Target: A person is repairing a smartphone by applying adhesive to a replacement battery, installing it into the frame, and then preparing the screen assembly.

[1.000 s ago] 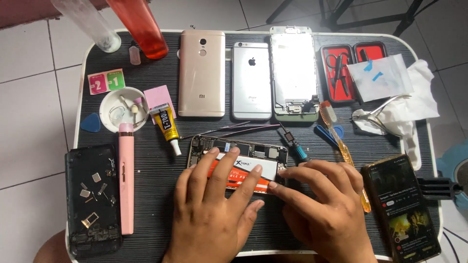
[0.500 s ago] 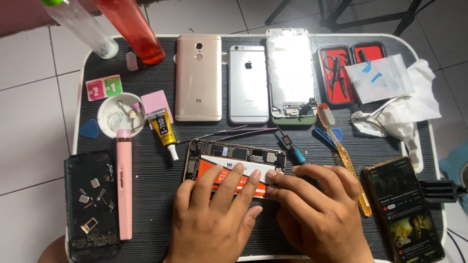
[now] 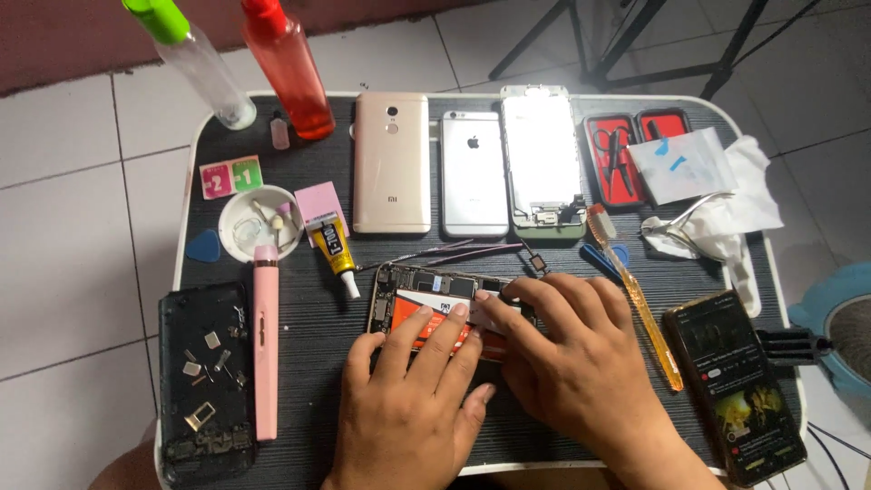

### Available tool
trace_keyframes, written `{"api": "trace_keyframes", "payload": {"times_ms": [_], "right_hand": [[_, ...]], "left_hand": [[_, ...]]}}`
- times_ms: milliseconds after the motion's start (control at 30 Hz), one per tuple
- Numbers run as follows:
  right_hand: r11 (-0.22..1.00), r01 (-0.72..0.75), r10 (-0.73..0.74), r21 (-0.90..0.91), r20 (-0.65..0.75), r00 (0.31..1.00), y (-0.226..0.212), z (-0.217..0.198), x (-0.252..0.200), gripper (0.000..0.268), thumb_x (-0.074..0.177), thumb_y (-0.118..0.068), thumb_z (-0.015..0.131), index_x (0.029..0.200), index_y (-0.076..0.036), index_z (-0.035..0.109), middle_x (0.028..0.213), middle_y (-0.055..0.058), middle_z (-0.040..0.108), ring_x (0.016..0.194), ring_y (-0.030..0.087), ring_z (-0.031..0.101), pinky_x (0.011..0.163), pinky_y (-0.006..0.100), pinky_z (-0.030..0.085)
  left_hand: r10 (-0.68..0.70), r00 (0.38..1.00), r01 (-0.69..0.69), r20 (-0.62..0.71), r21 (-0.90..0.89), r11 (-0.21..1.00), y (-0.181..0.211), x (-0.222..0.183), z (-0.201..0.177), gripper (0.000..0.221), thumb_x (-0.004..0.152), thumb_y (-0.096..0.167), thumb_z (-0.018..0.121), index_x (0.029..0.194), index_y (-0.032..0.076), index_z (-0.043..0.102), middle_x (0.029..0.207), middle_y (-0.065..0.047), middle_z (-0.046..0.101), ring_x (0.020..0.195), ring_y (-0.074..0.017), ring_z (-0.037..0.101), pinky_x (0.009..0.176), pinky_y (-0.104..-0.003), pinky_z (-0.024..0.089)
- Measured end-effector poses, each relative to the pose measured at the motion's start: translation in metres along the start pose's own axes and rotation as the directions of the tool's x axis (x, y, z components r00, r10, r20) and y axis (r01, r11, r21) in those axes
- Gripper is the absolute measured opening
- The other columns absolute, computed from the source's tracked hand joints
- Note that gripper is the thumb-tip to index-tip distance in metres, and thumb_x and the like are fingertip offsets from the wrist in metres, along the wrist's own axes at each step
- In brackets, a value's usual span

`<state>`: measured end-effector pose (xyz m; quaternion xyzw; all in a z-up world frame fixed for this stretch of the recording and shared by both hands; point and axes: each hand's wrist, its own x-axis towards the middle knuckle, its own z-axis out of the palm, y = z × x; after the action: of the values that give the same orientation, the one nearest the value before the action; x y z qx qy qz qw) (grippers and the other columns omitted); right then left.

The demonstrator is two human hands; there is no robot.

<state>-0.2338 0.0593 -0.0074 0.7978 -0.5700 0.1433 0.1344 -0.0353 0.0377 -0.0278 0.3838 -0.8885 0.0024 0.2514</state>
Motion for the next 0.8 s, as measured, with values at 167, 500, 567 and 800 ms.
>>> {"api": "trace_keyframes", "payload": {"times_ms": [167, 500, 567, 800], "right_hand": [[1.0, 0.009, -0.009, -0.023, 0.026, 1.0, -0.002, 0.002, -0.001, 0.043, 0.09, -0.034, 0.063, 0.133, -0.027, 0.063, 0.126, 0.002, 0.063, 0.111, 0.028, 0.059, 0.097, 0.047, 0.042], [0.997, 0.013, -0.015, -0.08, -0.032, 0.999, -0.007, 0.002, -0.001, 0.041, 0.094, -0.037, 0.068, 0.133, -0.027, 0.063, 0.127, 0.001, 0.062, 0.111, 0.025, 0.059, 0.094, 0.044, 0.043], [0.994, -0.028, 0.021, -0.104, -0.068, 0.997, -0.008, 0.004, -0.002, 0.039, 0.092, -0.041, 0.07, 0.129, -0.032, 0.065, 0.125, -0.001, 0.064, 0.111, 0.024, 0.06, 0.094, 0.043, 0.041], [0.992, -0.025, 0.017, -0.122, -0.064, 0.998, -0.011, 0.004, -0.009, 0.039, 0.095, -0.036, 0.067, 0.133, -0.031, 0.063, 0.127, 0.0, 0.063, 0.115, 0.025, 0.058, 0.098, 0.042, 0.037]], "left_hand": [[-0.018, 1.0, 0.016, -0.02, -0.051, 0.999, -0.001, -0.001, 0.004, 0.044, 0.08, 0.045, 0.072, 0.116, 0.02, 0.073, 0.137, 0.002, 0.065, 0.12, -0.0245, 0.056, 0.091, -0.047, 0.041], [0.005, 0.999, -0.006, -0.033, -0.031, 0.999, -0.001, -0.002, 0.005, 0.046, 0.079, 0.044, 0.071, 0.118, 0.02, 0.072, 0.14, 0.001, 0.064, 0.12, -0.0252, 0.056, 0.089, -0.048, 0.04], [-0.005, 1.0, 0.005, -0.023, -0.029, 1.0, -0.001, -0.002, 0.005, 0.046, 0.079, 0.045, 0.072, 0.118, 0.021, 0.071, 0.14, 0.002, 0.064, 0.12, -0.0237, 0.056, 0.091, -0.048, 0.04], [-0.004, 1.0, 0.003, -0.01, -0.048, 0.999, 0.001, -0.001, -0.002, 0.047, 0.078, 0.04, 0.076, 0.119, 0.019, 0.071, 0.137, -0.002, 0.065, 0.118, -0.0266, 0.056, 0.089, -0.049, 0.042]]}}
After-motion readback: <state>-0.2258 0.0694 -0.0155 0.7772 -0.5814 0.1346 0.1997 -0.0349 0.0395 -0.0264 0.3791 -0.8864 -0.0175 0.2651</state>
